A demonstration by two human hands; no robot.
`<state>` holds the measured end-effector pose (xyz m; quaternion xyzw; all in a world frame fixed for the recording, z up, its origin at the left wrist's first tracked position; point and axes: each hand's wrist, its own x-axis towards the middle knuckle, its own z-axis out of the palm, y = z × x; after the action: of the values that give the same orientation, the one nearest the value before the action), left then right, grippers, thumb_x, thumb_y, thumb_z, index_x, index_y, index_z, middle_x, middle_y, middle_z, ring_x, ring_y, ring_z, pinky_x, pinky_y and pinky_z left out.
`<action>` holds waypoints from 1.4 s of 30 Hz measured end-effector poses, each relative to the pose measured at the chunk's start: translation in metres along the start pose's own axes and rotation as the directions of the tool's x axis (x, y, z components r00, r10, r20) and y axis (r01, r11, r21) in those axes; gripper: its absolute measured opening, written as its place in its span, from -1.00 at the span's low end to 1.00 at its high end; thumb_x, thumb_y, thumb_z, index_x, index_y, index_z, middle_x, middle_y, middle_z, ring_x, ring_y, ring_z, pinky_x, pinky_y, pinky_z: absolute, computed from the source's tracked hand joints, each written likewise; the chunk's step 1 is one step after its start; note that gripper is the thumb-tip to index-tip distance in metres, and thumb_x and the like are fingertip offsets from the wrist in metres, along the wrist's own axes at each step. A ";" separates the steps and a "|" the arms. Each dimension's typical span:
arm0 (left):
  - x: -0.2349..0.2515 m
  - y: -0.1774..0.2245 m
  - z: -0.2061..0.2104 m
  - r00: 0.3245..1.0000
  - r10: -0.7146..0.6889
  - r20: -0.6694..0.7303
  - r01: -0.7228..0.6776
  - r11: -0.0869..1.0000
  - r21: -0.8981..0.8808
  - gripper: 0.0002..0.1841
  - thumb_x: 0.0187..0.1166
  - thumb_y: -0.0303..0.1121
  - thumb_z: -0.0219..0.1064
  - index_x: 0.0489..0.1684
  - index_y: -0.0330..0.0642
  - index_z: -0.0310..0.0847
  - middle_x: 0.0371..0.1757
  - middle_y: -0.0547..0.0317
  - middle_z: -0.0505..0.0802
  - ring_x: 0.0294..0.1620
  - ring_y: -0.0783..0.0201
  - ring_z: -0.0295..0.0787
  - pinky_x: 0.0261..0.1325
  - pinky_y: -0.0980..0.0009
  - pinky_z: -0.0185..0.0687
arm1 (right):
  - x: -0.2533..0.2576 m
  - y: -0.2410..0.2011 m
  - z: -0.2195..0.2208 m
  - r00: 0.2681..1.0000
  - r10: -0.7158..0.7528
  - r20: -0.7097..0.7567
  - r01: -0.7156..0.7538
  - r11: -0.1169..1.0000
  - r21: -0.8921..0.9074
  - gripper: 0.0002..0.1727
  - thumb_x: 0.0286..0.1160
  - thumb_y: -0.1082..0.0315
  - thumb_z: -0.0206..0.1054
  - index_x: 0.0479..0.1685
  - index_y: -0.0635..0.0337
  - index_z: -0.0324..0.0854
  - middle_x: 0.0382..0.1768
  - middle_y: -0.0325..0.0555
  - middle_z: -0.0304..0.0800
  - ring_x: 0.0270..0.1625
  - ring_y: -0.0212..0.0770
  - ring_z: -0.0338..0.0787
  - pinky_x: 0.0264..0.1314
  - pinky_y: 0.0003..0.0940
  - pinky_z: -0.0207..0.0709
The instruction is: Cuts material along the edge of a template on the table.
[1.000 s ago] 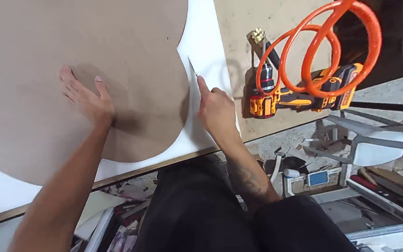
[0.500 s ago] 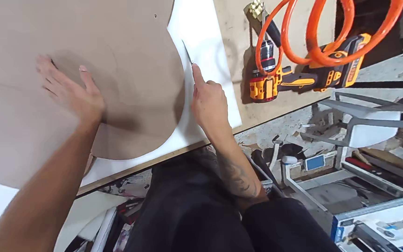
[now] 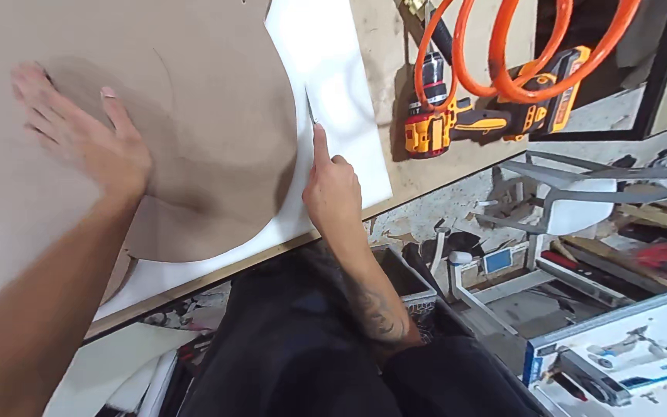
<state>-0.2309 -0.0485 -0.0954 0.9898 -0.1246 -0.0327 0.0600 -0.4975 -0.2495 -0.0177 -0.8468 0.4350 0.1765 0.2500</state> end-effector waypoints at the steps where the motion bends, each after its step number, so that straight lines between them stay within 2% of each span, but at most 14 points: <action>1: 0.000 0.001 -0.001 1.000 -0.010 0.012 0.010 1.000 -0.005 -0.07 0.67 0.42 -0.22 0.95 -0.01 -0.13 0.93 0.11 0.11 0.92 0.05 -0.09 0.84 -0.22 -0.29 | -0.003 -0.001 0.003 1.000 0.005 -0.001 -0.005 1.000 0.001 -0.26 0.77 0.30 0.04 0.96 -0.18 -0.08 -0.15 0.11 0.72 -0.30 0.05 0.80 -0.41 -0.06 0.66; 5: 0.002 -0.003 0.003 0.999 -0.014 0.051 0.017 0.998 -0.059 -0.05 0.67 0.44 -0.26 0.96 -0.02 -0.20 0.95 0.06 0.02 0.94 0.04 -0.18 0.85 -0.25 -0.41 | -0.015 -0.007 0.013 0.999 0.043 0.004 -0.043 0.999 -0.002 -0.21 0.74 0.32 0.05 0.97 -0.11 -0.15 -0.15 0.10 0.72 -0.33 0.01 0.81 -0.40 -0.09 0.69; 10: 0.009 -0.013 0.016 0.999 0.008 0.052 -0.006 0.999 -0.047 -0.06 0.65 0.47 -0.27 0.96 0.08 -0.15 0.93 0.10 0.10 0.92 0.05 -0.08 0.85 -0.21 -0.31 | -0.029 -0.010 0.026 0.996 0.092 -0.021 -0.092 0.996 0.008 -0.19 0.72 0.32 0.08 0.97 -0.11 -0.15 -0.16 0.06 0.73 -0.36 -0.02 0.81 -0.41 -0.12 0.70; 18: 0.007 -0.013 0.009 0.992 0.073 0.099 -0.059 0.989 -0.133 -0.06 0.67 0.45 -0.24 0.95 0.02 -0.15 0.92 0.01 0.11 0.93 -0.01 -0.12 0.87 -0.23 -0.34 | -0.050 -0.019 0.044 0.987 0.155 -0.028 -0.154 0.987 0.035 -0.14 0.67 0.33 0.14 0.97 -0.09 -0.19 -0.13 0.05 0.73 -0.32 -0.05 0.83 -0.38 -0.14 0.72; 24: 0.007 -0.020 0.011 0.986 0.119 0.118 -0.103 0.985 -0.136 0.02 0.63 0.49 -0.24 0.97 -0.04 -0.28 0.94 0.02 0.01 0.94 0.01 -0.20 0.89 -0.19 -0.43 | -0.066 -0.025 0.057 0.978 0.202 -0.056 -0.201 0.979 0.021 -0.11 0.64 0.34 0.15 0.98 -0.11 -0.19 -0.19 0.03 0.71 -0.41 -0.08 0.79 -0.46 -0.18 0.67; 30: 0.005 -0.053 0.004 0.920 0.366 0.142 -0.323 0.911 -0.256 0.01 0.67 0.40 -0.08 0.97 -0.07 -0.35 0.95 -0.01 -0.05 0.95 0.02 -0.23 0.92 -0.07 -0.38 | -0.079 -0.028 0.073 0.971 0.219 -0.090 -0.216 0.975 0.046 -0.16 0.69 0.33 0.11 0.97 -0.09 -0.16 -0.21 0.03 0.72 -0.42 -0.08 0.79 -0.45 -0.20 0.68; 32: 0.009 -0.081 0.002 0.844 0.529 0.091 -0.477 0.816 -0.327 -0.05 0.72 0.30 -0.03 0.95 -0.16 -0.29 0.92 -0.09 0.06 0.93 0.04 -0.09 0.94 0.10 -0.20 | -0.085 -0.029 0.076 0.970 0.226 -0.093 -0.222 0.974 0.054 -0.17 0.69 0.32 0.10 0.97 -0.10 -0.14 -0.22 0.03 0.72 -0.42 -0.08 0.78 -0.45 -0.19 0.67; 34: -0.001 -0.088 -0.026 0.790 0.606 0.096 -0.559 0.775 -0.295 -0.13 0.80 0.10 -0.06 0.89 -0.41 -0.26 0.84 -0.36 0.16 0.86 -0.10 0.10 0.89 0.16 -0.02 | -0.092 -0.030 0.080 0.967 0.238 -0.090 -0.233 0.971 0.059 -0.17 0.68 0.33 0.12 0.97 -0.09 -0.14 -0.21 0.02 0.72 -0.39 -0.07 0.80 -0.43 -0.18 0.68; 35: -0.024 -0.060 -0.068 0.862 0.425 0.278 -0.371 0.901 -0.227 -0.20 0.85 -0.02 -0.11 0.89 -0.41 -0.33 0.85 -0.33 0.14 0.85 -0.09 0.11 0.85 0.12 -0.04 | -0.095 -0.031 0.082 0.966 0.243 -0.093 -0.237 0.969 0.068 -0.16 0.67 0.34 0.13 0.97 -0.07 -0.12 -0.20 0.03 0.73 -0.37 -0.05 0.81 -0.42 -0.17 0.68; 37: -0.041 -0.044 -0.103 0.916 0.099 0.388 -0.022 0.980 -0.198 -0.32 0.90 -0.06 -0.10 0.78 -0.47 0.00 0.66 -0.51 0.40 0.68 -0.35 0.35 0.71 -0.19 0.12 | -0.101 -0.033 0.087 0.963 0.245 -0.112 -0.236 0.968 0.083 -0.17 0.67 0.34 0.14 0.96 -0.04 -0.11 -0.22 0.01 0.72 -0.38 -0.06 0.80 -0.43 -0.17 0.68; 39: -0.032 -0.095 -0.092 0.921 0.032 0.387 0.016 0.993 -0.119 -0.34 0.92 -0.03 -0.19 0.53 -0.58 0.34 0.40 -0.63 0.60 0.46 -0.45 0.54 0.53 -0.29 0.27 | -0.104 -0.036 0.091 0.962 0.249 -0.109 -0.240 0.967 0.089 -0.16 0.68 0.34 0.14 0.97 -0.03 -0.15 -0.20 0.01 0.72 -0.37 -0.07 0.81 -0.41 -0.17 0.69; 40: -0.026 -0.118 -0.091 0.890 0.000 0.456 0.017 0.999 -0.034 -0.42 0.94 -0.18 -0.20 0.50 -0.64 0.37 0.39 -0.65 0.60 0.46 -0.41 0.55 0.55 -0.24 0.28 | -0.106 -0.038 0.092 0.961 0.255 -0.104 -0.246 0.965 0.093 -0.15 0.67 0.34 0.14 0.97 -0.01 -0.16 -0.21 0.02 0.71 -0.37 -0.07 0.81 -0.40 -0.17 0.69; 41: -0.023 -0.130 -0.095 0.858 -0.086 0.507 0.044 0.995 0.094 -0.53 0.89 -0.33 -0.10 0.46 -0.62 0.44 0.37 -0.54 0.67 0.43 -0.24 0.62 0.56 -0.06 0.36 | -0.108 -0.040 0.094 0.959 0.266 -0.098 -0.256 0.962 0.096 -0.14 0.66 0.34 0.15 0.97 -0.01 -0.17 -0.21 0.02 0.71 -0.36 -0.07 0.81 -0.39 -0.17 0.70; 42: -0.025 -0.126 -0.100 0.831 -0.231 0.506 0.110 0.960 0.257 -0.61 0.82 -0.37 0.02 0.34 -0.49 0.60 0.27 -0.29 0.78 0.32 0.07 0.73 0.46 0.25 0.48 | -0.109 -0.042 0.095 0.956 0.279 -0.092 -0.270 0.958 0.094 -0.14 0.66 0.34 0.16 0.97 -0.01 -0.17 -0.22 0.01 0.71 -0.36 -0.07 0.81 -0.38 -0.18 0.70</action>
<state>-0.2165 0.0896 -0.0110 0.9496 -0.0499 -0.2966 -0.0883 -0.5310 -0.1034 -0.0270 -0.7756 0.5676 0.1473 0.2339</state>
